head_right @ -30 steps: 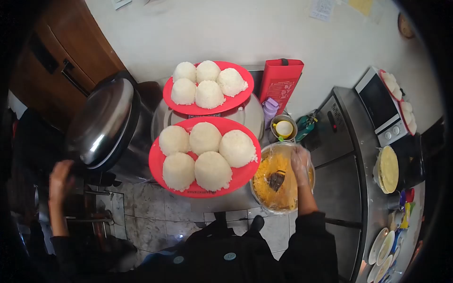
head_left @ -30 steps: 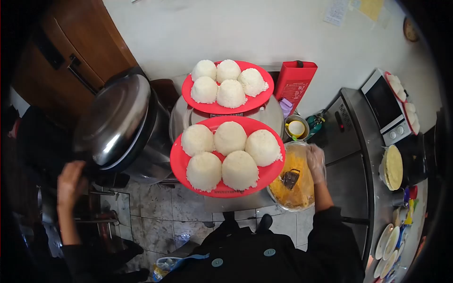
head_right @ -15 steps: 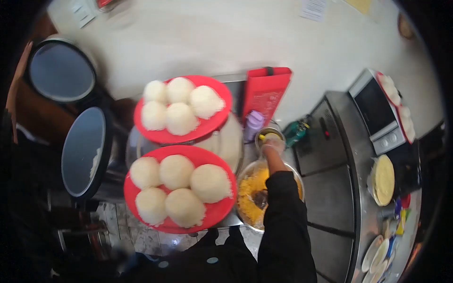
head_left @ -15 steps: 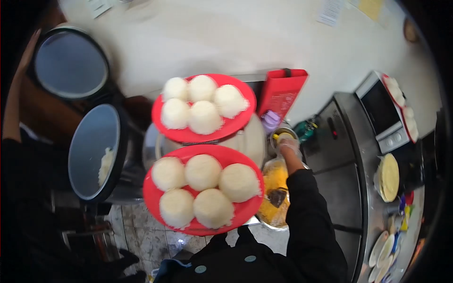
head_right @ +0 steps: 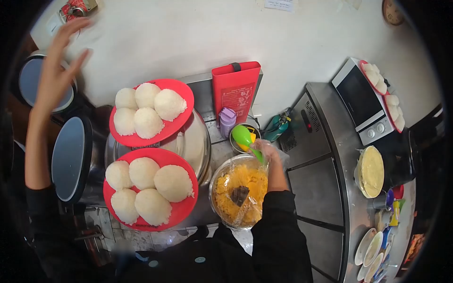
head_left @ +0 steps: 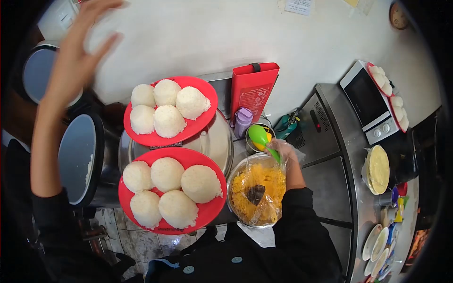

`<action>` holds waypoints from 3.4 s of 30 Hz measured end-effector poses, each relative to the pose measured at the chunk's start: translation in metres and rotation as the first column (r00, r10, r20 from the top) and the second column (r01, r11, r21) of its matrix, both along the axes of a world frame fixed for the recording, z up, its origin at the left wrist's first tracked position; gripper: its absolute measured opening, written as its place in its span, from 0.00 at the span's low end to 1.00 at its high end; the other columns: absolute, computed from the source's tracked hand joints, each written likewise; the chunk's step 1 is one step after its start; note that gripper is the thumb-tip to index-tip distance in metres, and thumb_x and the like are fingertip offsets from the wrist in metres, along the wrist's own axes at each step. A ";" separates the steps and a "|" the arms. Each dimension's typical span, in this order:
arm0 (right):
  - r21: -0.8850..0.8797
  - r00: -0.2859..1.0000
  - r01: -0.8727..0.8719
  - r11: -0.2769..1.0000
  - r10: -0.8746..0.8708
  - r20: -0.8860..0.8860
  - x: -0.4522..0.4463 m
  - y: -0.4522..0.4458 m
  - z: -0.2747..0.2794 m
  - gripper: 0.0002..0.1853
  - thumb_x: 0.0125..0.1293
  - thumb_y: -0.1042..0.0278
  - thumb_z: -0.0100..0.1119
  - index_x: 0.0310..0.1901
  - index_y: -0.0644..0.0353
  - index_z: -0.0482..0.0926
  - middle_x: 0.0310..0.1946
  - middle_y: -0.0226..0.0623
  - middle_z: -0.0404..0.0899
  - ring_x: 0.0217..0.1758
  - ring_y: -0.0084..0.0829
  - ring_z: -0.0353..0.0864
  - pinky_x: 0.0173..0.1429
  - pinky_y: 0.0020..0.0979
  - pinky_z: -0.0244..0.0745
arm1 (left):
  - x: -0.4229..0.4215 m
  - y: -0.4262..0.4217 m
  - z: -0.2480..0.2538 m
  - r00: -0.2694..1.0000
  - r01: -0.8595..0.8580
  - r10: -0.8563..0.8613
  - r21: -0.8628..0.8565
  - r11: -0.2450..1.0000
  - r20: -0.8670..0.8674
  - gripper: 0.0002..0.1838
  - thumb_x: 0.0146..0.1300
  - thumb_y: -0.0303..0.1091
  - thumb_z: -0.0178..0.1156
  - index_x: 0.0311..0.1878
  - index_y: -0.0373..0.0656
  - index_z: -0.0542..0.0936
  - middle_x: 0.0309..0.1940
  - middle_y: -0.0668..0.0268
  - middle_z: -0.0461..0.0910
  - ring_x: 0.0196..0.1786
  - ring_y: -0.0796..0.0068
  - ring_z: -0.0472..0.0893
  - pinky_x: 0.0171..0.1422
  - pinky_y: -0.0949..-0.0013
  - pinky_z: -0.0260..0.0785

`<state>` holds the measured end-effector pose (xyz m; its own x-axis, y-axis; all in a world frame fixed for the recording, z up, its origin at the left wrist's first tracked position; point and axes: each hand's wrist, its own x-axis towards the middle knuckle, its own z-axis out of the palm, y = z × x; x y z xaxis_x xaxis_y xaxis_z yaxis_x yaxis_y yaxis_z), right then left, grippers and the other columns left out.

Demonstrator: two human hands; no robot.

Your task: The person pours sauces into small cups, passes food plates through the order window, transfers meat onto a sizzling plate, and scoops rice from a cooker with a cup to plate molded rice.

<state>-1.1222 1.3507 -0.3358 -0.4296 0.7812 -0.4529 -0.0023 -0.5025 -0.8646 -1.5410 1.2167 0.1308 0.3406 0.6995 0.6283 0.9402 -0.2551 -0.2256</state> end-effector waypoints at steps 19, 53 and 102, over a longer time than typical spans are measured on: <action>0.835 0.836 -0.549 -0.043 -0.046 0.547 -0.275 -0.099 0.403 0.25 0.60 0.48 0.54 0.49 0.63 0.71 0.45 0.37 0.72 0.46 0.30 0.72 0.54 0.34 0.68 | -0.090 -0.082 -0.059 0.212 0.548 0.208 -0.292 0.784 0.955 0.26 0.64 0.53 0.47 0.59 0.48 0.61 0.51 0.50 0.69 0.44 0.64 0.78 0.44 0.68 0.75; -0.134 -0.187 -0.970 -0.201 0.275 0.943 -0.681 -0.244 0.134 0.12 0.60 0.64 0.51 0.41 0.61 0.77 0.33 0.38 0.80 0.35 0.31 0.79 0.37 0.34 0.72 | -0.375 -0.140 -0.322 0.976 -0.051 -0.209 -0.997 0.054 -0.062 0.16 0.52 0.39 0.58 0.43 0.41 0.80 0.40 0.56 0.79 0.43 0.57 0.78 0.45 0.57 0.70; 0.514 0.705 -0.709 0.482 0.473 0.529 -0.630 -0.345 0.319 0.21 0.68 0.57 0.40 0.60 0.54 0.66 0.27 0.49 0.76 0.28 0.34 0.77 0.36 0.35 0.70 | -0.413 -0.300 -0.203 -0.185 0.431 0.040 0.045 0.901 0.982 0.09 0.62 0.36 0.55 0.33 0.40 0.75 0.53 0.58 0.70 0.54 0.69 0.70 0.61 0.64 0.59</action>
<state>-1.7517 1.0055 -0.0173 -0.8514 0.5078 -0.1311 0.3650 0.3944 -0.8433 -1.9544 0.9170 -0.0721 -0.3161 0.9153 0.2496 -0.0853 -0.2895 0.9534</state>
